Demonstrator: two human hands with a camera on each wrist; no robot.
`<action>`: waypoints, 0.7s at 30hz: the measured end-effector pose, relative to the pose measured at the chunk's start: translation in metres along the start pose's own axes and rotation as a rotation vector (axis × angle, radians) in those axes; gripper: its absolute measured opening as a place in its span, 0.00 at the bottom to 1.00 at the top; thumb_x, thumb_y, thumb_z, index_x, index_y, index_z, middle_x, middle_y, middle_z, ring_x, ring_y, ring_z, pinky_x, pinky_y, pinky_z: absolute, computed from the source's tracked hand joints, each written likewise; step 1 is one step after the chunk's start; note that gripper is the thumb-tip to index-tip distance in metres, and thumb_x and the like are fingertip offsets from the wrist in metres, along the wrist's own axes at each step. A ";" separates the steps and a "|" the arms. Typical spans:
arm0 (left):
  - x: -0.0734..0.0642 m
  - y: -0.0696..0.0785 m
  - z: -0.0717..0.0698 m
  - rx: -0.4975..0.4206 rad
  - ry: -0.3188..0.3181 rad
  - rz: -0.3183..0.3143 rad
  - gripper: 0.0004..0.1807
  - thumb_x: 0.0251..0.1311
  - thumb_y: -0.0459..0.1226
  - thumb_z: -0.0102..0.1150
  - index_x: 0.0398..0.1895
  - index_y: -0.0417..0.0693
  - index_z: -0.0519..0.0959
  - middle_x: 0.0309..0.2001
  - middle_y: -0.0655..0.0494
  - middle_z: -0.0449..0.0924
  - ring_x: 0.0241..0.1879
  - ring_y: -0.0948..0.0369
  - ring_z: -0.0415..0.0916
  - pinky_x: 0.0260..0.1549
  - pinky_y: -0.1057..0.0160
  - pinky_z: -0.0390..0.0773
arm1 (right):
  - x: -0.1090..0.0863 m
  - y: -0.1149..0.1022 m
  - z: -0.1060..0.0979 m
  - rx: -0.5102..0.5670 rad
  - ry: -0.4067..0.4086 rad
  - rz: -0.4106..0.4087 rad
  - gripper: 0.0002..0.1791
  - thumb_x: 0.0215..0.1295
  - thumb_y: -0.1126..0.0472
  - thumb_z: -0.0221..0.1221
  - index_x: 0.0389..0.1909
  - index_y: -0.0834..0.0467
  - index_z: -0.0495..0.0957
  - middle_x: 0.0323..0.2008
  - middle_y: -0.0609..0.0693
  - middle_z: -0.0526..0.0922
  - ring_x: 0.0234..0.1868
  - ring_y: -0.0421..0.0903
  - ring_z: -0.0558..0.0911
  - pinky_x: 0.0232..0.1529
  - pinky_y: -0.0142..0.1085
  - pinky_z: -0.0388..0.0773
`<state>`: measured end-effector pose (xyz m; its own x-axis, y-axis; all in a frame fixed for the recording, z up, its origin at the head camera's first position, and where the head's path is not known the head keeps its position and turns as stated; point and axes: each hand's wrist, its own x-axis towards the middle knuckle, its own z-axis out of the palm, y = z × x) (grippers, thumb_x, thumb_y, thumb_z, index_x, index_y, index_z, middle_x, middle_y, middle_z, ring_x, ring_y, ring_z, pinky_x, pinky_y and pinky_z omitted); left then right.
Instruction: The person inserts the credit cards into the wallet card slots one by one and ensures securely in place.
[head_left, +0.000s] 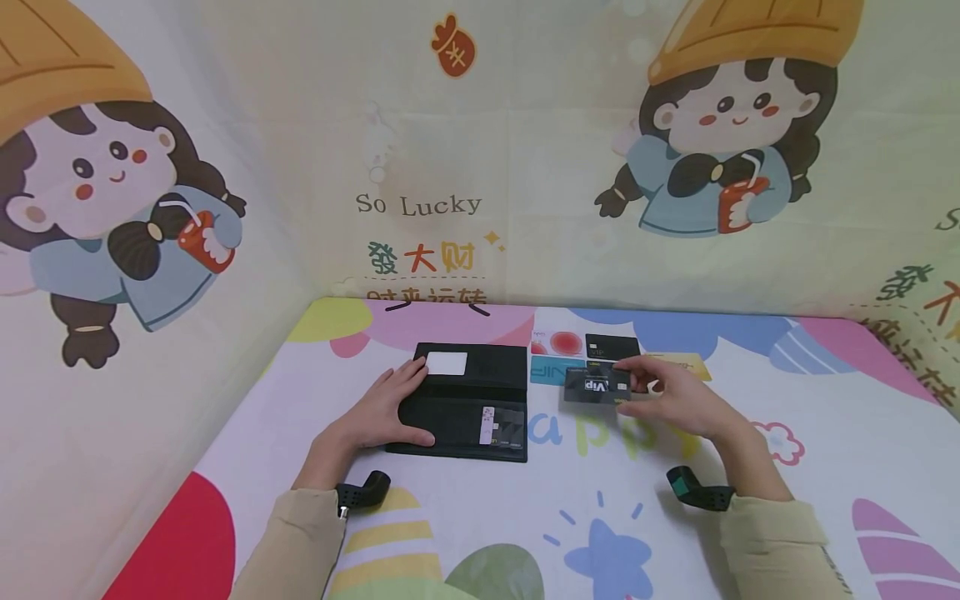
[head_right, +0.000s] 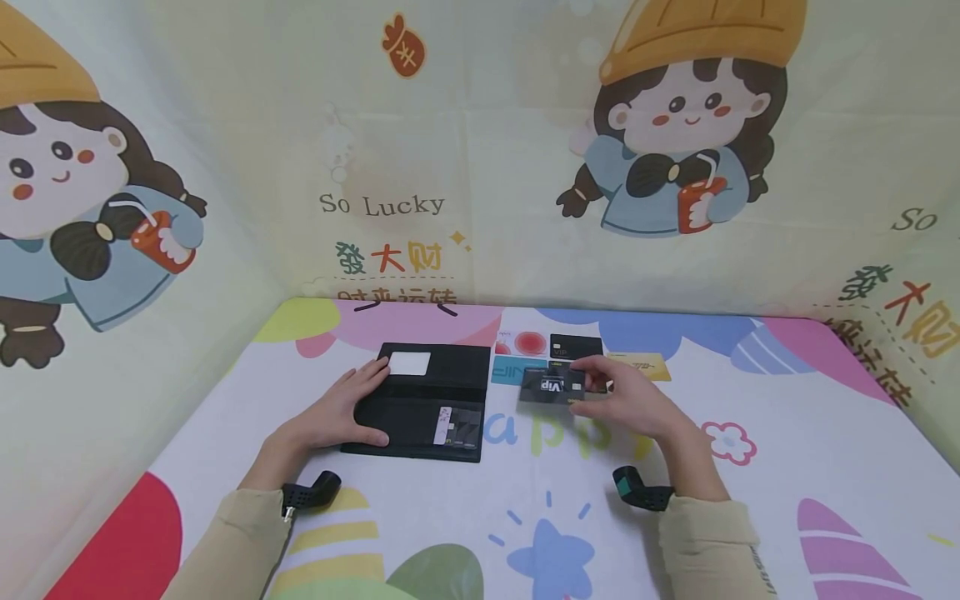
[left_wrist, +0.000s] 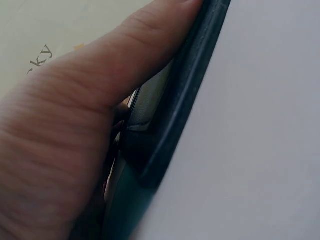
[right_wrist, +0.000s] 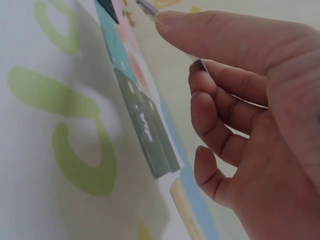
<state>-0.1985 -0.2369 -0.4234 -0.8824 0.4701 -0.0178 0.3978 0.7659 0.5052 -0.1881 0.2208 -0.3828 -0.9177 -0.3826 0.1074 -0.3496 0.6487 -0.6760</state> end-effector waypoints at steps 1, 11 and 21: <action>0.000 0.000 0.000 0.000 0.000 0.001 0.66 0.42 0.63 0.74 0.79 0.38 0.54 0.80 0.46 0.45 0.79 0.47 0.40 0.75 0.43 0.37 | 0.000 -0.001 0.000 0.002 0.003 -0.002 0.31 0.55 0.58 0.75 0.58 0.63 0.78 0.37 0.50 0.75 0.42 0.50 0.73 0.45 0.44 0.75; 0.000 0.000 -0.001 0.003 -0.004 0.002 0.66 0.42 0.62 0.75 0.79 0.39 0.55 0.80 0.46 0.46 0.78 0.47 0.41 0.75 0.43 0.38 | 0.006 -0.010 0.008 0.043 0.010 0.001 0.32 0.55 0.59 0.75 0.59 0.65 0.76 0.38 0.52 0.74 0.41 0.51 0.76 0.43 0.38 0.76; 0.001 0.000 0.000 0.008 -0.002 0.007 0.66 0.42 0.63 0.75 0.79 0.39 0.54 0.81 0.46 0.45 0.79 0.47 0.41 0.75 0.44 0.37 | 0.009 -0.017 0.018 0.066 0.006 -0.005 0.33 0.56 0.58 0.75 0.61 0.63 0.76 0.40 0.52 0.75 0.44 0.51 0.78 0.48 0.46 0.77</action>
<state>-0.1996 -0.2369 -0.4233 -0.8793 0.4760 -0.0164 0.4057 0.7665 0.4979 -0.1872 0.1947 -0.3832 -0.9169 -0.3821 0.1151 -0.3415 0.6020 -0.7218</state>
